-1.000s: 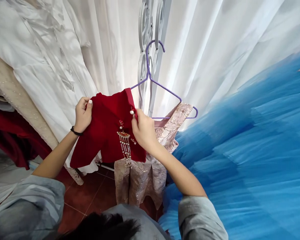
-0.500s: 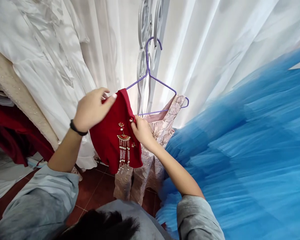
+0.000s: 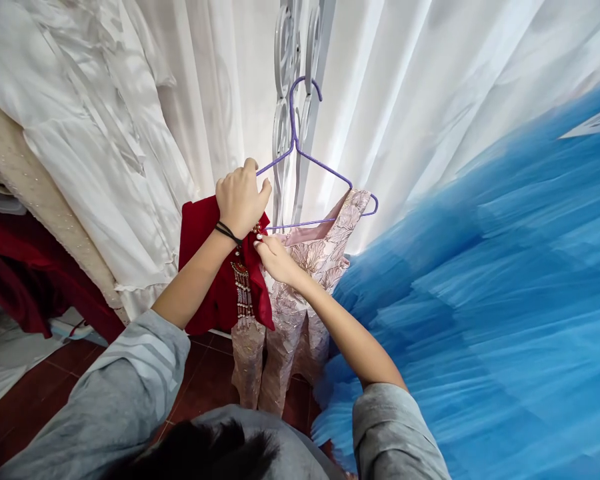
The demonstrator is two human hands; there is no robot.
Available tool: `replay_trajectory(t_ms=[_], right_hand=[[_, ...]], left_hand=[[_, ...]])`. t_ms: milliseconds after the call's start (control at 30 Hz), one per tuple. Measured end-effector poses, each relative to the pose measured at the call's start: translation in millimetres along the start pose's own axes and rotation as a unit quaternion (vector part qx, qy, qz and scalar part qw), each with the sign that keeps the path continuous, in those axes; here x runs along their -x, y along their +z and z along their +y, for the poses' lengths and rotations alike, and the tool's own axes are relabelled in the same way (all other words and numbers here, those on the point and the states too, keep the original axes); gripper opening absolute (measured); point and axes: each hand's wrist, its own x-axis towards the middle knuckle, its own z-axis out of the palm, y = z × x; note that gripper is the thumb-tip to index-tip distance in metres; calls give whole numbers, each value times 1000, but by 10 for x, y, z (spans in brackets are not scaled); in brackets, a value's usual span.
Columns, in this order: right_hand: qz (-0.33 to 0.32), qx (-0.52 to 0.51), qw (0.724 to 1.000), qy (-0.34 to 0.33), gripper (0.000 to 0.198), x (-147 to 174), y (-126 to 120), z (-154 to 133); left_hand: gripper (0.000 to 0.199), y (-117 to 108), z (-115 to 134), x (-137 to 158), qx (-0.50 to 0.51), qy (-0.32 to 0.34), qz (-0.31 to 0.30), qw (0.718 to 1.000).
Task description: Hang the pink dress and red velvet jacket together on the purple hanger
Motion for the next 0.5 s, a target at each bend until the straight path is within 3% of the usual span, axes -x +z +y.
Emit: replay_trajectory(t_ms=[133,200,267,367,433,500], right_hand=[[123,6,992,19,18,-32,-4,-24],[154,13,988,2,41,-75,-33,-74],[157,29,987,-9,49,-147,-71,-129],[173,29,984,-18,25,-285,-132,-187],[185,1,983,-19,25,-367,-166,-205],[186,-23,982,-16,23,-426,-187,-213]], left_hand=[[17,-97,8,-201,6,-10,-82,997],[24,-267,-71,-333,46,-6,-174,984],[32,-472,-227,-467,115,-9,-281,953],[28,-701,-565,-602,186,-44,-405,894],[22,-728,-796,-611,194,-61,-440,875],[30,-654,-980,-555,209,-48,-425,880]])
